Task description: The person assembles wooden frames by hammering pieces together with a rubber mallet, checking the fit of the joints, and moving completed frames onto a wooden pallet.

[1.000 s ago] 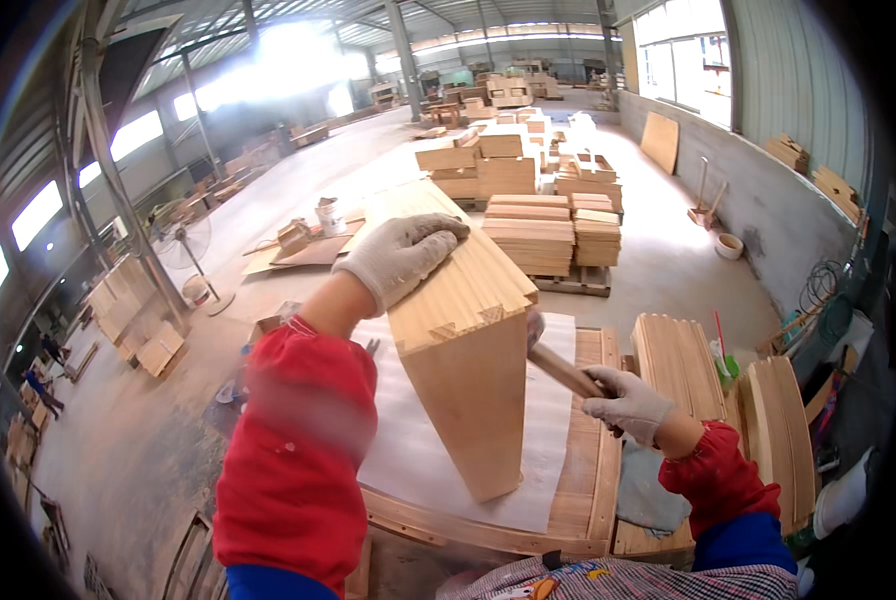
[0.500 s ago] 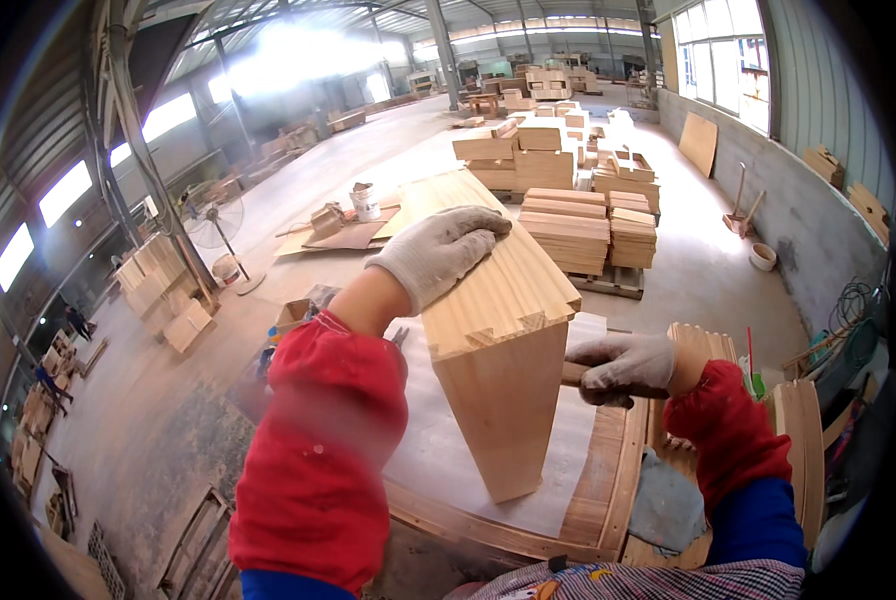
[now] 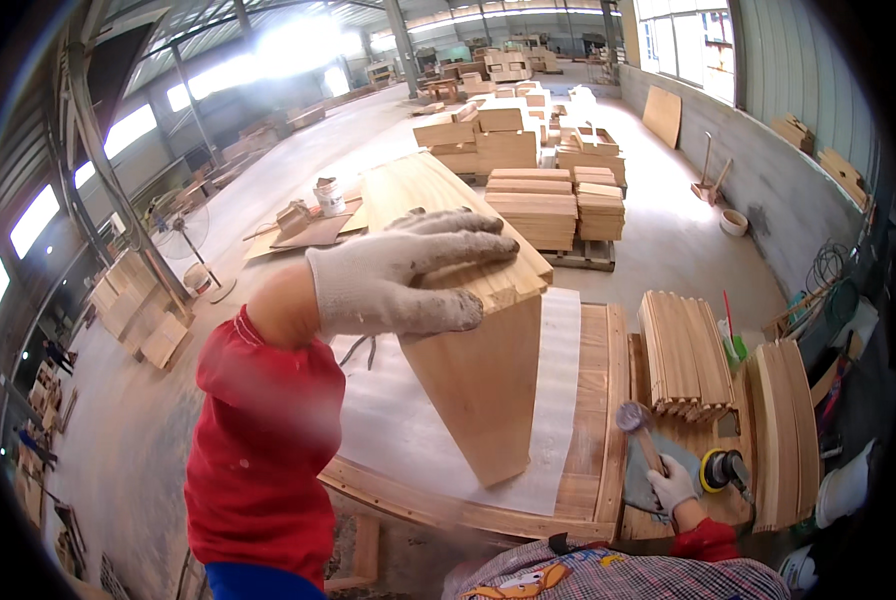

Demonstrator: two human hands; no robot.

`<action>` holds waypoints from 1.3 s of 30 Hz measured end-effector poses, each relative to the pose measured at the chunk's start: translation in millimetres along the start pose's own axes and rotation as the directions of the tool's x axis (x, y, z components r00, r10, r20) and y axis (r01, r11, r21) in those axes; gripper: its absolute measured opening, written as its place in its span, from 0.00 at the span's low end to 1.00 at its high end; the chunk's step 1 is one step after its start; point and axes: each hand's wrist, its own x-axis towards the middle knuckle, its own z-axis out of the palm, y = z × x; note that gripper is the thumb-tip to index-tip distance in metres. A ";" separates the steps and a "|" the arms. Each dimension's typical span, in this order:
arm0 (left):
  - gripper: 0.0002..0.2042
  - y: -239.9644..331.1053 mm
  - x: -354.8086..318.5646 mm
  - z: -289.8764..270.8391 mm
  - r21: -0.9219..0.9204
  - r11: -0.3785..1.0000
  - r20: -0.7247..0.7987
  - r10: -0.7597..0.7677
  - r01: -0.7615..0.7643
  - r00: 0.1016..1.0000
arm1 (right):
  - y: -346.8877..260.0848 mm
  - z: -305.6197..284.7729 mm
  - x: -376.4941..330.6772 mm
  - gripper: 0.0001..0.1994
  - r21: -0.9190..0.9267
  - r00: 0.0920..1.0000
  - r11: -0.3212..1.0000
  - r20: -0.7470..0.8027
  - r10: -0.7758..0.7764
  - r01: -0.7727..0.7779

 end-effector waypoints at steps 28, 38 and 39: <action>0.25 28.1 6.7 28.7 0.260 0.813 -0.465 -0.368 0.521 0.805 | -127.4 51.9 -2.1 0.22 0.025 0.598 0.618 -0.286 -0.748 0.785; 0.26 88.0 -8.4 73.8 0.335 0.770 -0.653 -0.227 0.544 0.723 | -298.7 85.7 -116.6 0.26 -0.008 0.195 0.207 -0.305 -0.932 0.978; 0.26 90.3 -11.1 74.8 0.339 0.777 -0.663 -0.203 0.531 0.721 | -297.4 88.0 -122.0 0.26 0.034 0.226 0.228 -0.319 -0.920 0.973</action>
